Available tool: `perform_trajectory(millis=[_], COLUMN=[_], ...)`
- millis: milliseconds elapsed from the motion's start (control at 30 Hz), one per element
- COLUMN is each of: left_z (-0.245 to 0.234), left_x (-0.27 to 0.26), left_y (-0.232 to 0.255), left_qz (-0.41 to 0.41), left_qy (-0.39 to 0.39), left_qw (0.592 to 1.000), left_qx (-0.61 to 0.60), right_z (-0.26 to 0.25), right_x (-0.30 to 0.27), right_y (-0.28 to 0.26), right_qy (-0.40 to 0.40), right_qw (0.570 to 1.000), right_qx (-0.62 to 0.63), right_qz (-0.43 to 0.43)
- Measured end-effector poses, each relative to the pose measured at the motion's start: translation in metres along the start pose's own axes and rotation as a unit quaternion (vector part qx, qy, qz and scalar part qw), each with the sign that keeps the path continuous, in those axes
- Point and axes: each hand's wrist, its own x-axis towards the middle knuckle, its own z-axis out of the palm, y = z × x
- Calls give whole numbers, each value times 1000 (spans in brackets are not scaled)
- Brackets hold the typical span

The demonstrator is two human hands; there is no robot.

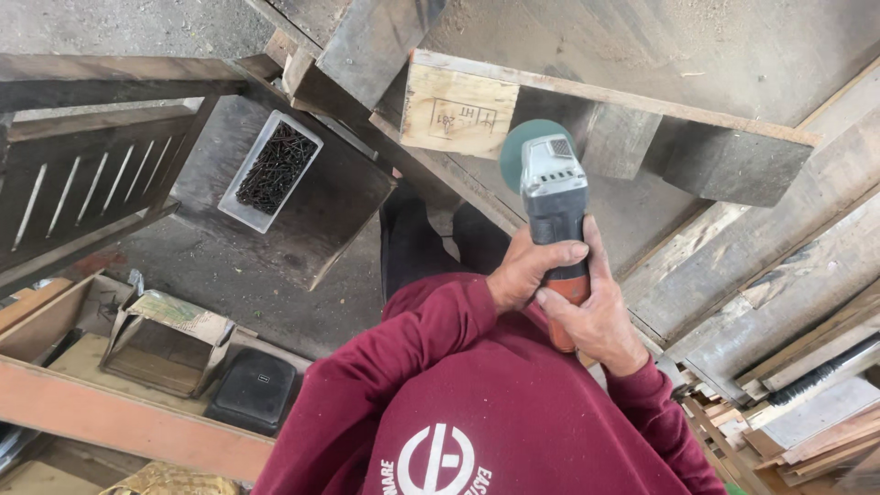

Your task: The person uses an angle grinder to smooth the surface of a wooden pallet. They systematically move the tool across the wood, generating sawdust, and briefly reposition the pallet to access different areas.

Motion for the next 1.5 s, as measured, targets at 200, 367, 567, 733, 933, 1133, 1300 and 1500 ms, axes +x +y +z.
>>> perform_trajectory(millis=[200,367,567,733,933,1133,1300,1500], left_z=[-10,-5,11,9,-2,-14,-15,-18], left_x=[-22,-15,28,21,-20,-12,-26,-36], left_y=[-4,0,20,19,4,30,51,64], left_qz=[43,58,58,70,42,24,37,37], left_qy=[-8,-40,-20,-14,-13,2,17,44], left_qw=[999,998,998,997,999,1000,999,998], left_qx=[6,5,-33,-22,-12,-11,-17,-3], right_z=[6,-5,-34,-33,-5,10,20,38], right_x=[-6,4,45,43,5,18,21,26], right_y=[8,-2,-20,-25,-16,-25,-38,-41], right_qy=[-61,-85,-98,-106,-76,-61,-98,-110], right_qw=[998,996,995,994,995,997,994,993], right_qx=[-10,-41,-27,-37,-54,-38,25,43], right_qz=[-15,3,-11,-9,-25,-30,29,-21])
